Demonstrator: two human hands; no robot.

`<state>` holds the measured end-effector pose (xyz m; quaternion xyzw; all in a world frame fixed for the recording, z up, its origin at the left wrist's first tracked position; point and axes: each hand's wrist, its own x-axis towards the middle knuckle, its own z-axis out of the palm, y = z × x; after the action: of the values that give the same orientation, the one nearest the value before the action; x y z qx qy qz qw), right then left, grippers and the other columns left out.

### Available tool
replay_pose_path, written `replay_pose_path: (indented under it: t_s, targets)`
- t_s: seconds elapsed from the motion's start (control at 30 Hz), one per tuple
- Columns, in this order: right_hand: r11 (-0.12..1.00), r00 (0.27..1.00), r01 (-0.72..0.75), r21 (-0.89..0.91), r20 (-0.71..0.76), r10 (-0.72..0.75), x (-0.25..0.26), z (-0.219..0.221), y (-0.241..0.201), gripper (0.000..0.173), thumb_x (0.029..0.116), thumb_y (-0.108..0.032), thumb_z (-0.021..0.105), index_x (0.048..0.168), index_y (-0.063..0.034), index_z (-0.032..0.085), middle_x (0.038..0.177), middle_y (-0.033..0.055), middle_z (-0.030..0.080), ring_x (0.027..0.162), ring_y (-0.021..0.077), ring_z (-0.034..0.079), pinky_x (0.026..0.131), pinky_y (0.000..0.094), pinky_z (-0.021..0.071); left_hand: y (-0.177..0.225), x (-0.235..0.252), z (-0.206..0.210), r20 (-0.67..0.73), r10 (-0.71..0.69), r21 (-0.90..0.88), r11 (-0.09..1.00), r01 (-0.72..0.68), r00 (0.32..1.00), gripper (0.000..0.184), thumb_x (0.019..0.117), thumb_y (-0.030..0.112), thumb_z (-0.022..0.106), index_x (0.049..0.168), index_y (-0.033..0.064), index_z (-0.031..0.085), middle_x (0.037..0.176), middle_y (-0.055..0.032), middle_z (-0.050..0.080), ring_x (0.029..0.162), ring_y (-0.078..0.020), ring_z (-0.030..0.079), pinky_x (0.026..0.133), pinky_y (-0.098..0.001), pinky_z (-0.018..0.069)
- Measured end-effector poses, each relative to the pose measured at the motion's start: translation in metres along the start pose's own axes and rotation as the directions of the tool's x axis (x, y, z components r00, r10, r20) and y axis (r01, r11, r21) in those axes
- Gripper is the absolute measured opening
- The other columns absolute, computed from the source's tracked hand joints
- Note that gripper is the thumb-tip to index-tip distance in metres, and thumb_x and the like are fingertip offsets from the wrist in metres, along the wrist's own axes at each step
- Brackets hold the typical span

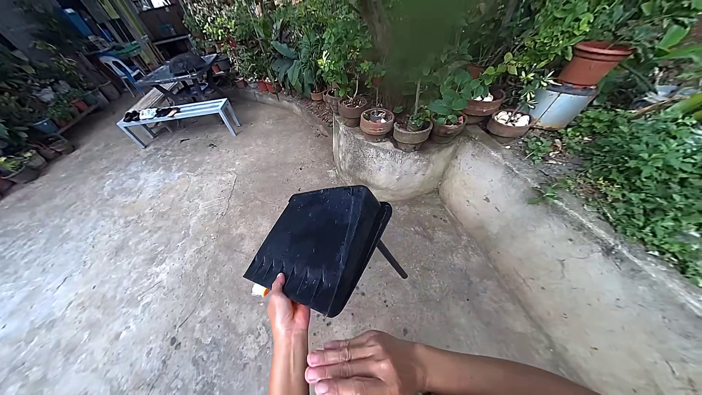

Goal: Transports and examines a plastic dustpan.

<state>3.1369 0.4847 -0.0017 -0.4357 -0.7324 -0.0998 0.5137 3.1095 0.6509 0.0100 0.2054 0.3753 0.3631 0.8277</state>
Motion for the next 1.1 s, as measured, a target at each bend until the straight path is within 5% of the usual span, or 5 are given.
replay_pose_path:
  t_s: [0.23,0.33,0.47,0.7,1.1]
  targets:
    - [0.759,0.903,-0.384,-0.526,-0.04,0.429,0.017,-0.027,0.055,0.104,0.0966,-0.075,0.0,0.157,0.0037,0.032,0.161,0.0201,0.04,0.154,0.0347,0.03,0.123,0.0672,0.0131,0.012,0.001,0.004,0.088,0.094,0.136,0.985,-0.105,0.992,0.021,0.11,0.013,0.035,0.125,0.005,0.047,0.094,-0.008,0.068,0.082,-0.0132,0.071,0.072,-0.0318,0.0624]
    - [0.953,0.953,-0.214,-0.214,0.168,0.252,0.005,0.001,0.03,0.084,0.1032,-0.068,0.017,0.15,-0.0035,0.045,0.155,0.0151,0.049,0.149,0.0248,0.04,0.125,0.047,0.026,0.013,0.006,0.002,0.274,0.198,0.292,0.915,-0.278,0.941,0.029,0.1093,0.008,0.037,0.137,0.0004,0.041,0.098,-0.0053,0.07,0.084,-0.008,0.072,0.076,-0.0265,0.0628]
    - [0.927,0.914,-0.343,-0.151,-0.283,0.292,0.018,-0.037,0.054,0.052,0.1097,-0.046,0.04,0.155,-0.0207,0.035,0.142,0.0051,0.064,0.135,0.0202,0.057,0.118,0.0415,0.0445,0.008,0.018,-0.037,0.658,0.179,0.447,0.689,-0.571,0.731,0.029,0.1017,0.008,0.05,0.126,-0.0073,0.052,0.101,-0.0018,0.074,0.09,-0.0046,0.072,0.086,-0.0256,0.0615]
    - [0.579,0.592,-0.798,-0.166,-0.396,0.702,0.008,-0.063,0.102,0.079,0.1082,-0.051,0.031,0.157,0.0113,0.021,0.147,0.0184,0.057,0.138,0.0249,0.054,0.114,0.0429,0.045,0.032,0.019,-0.069,0.893,0.269,0.351,0.084,-0.933,0.361,0.031,0.1,0.025,0.059,0.08,0.0024,0.063,0.066,0.0027,0.063,0.068,0.0097,0.061,0.068,-0.0097,0.0516]
    - [0.906,0.869,-0.406,-0.123,-0.359,0.341,0.057,0.01,0.065,0.062,0.1045,-0.025,0.056,0.151,0.0105,0.035,0.104,0.0092,0.078,0.108,0.0159,0.073,0.109,0.0334,0.0505,0.018,-0.002,-0.076,0.908,0.084,0.418,-0.119,-0.901,0.41,0.02,0.0886,0.013,0.062,0.079,-0.0034,0.067,0.063,-0.0114,0.066,0.058,-0.0119,0.066,0.06,-0.0265,0.0551]
